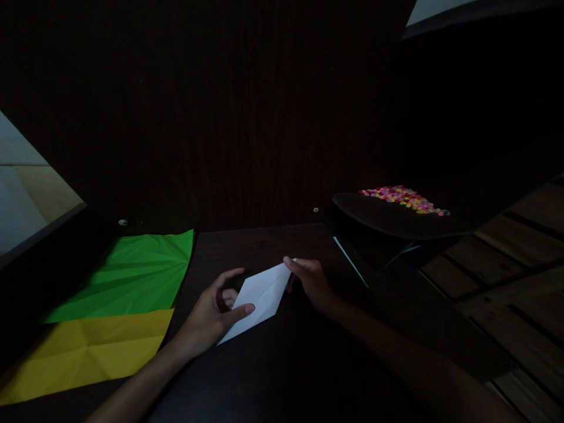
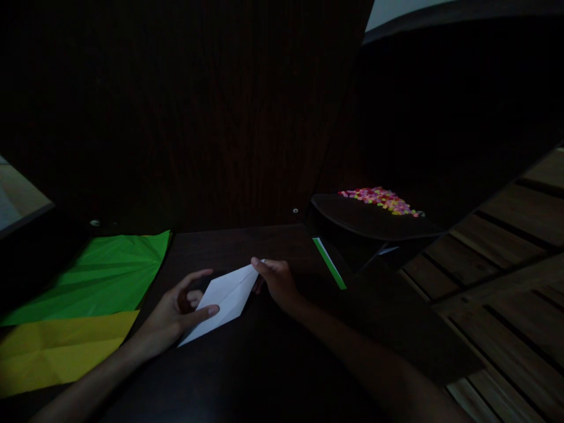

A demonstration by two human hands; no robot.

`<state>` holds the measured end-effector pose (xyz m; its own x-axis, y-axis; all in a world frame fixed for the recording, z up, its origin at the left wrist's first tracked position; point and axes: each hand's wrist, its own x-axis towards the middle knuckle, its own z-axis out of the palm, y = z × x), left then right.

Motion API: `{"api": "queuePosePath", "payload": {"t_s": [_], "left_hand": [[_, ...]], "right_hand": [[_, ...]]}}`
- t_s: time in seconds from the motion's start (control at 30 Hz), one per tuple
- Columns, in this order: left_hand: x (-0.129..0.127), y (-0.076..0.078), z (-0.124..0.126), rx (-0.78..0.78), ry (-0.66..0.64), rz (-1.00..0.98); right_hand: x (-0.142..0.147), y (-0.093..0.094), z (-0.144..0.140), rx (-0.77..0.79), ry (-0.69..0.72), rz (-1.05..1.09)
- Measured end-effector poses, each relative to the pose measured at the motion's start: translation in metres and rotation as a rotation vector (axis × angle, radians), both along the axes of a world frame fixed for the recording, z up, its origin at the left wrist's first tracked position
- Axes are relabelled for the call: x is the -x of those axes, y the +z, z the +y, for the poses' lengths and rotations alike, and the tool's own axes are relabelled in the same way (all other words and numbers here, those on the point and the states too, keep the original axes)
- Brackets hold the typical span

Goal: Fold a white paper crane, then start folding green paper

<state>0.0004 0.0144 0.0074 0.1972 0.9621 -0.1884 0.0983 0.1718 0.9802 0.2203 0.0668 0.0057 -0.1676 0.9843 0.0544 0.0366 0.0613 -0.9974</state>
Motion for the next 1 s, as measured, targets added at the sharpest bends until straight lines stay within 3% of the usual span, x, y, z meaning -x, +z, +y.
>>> {"api": "queuePosePath", "payload": {"t_s": [0.2,0.37,0.5,0.6,0.7,0.8,1.0], "left_hand": [[0.007,-0.001,0.005,-0.127,0.023,0.138],[0.012,-0.003,0.005,-0.31,-0.076,0.389],[0.012,-0.002,0.002,-0.475,-0.162,0.532],[0.011,-0.002,0.001,-0.615,-0.232,0.654],[0.013,-0.005,0.0,-0.765,-0.292,0.812],[0.013,-0.008,0.0,-0.881,-0.304,0.945],[0.011,-0.012,0.0,-0.957,-0.297,1.053]], "right_hand": [[-0.005,-0.006,0.006,-0.088,-0.023,-0.068],[-0.007,-0.006,0.005,-0.376,0.003,-0.387],[-0.005,-0.006,-0.001,-0.567,0.118,-0.606],[-0.003,-0.008,-0.005,-0.653,0.278,-0.732],[-0.002,-0.01,-0.008,-0.707,0.392,-0.829],[-0.001,-0.012,-0.011,-0.74,0.391,-0.885],[0.001,-0.012,-0.013,-0.705,0.392,-0.873]]}}
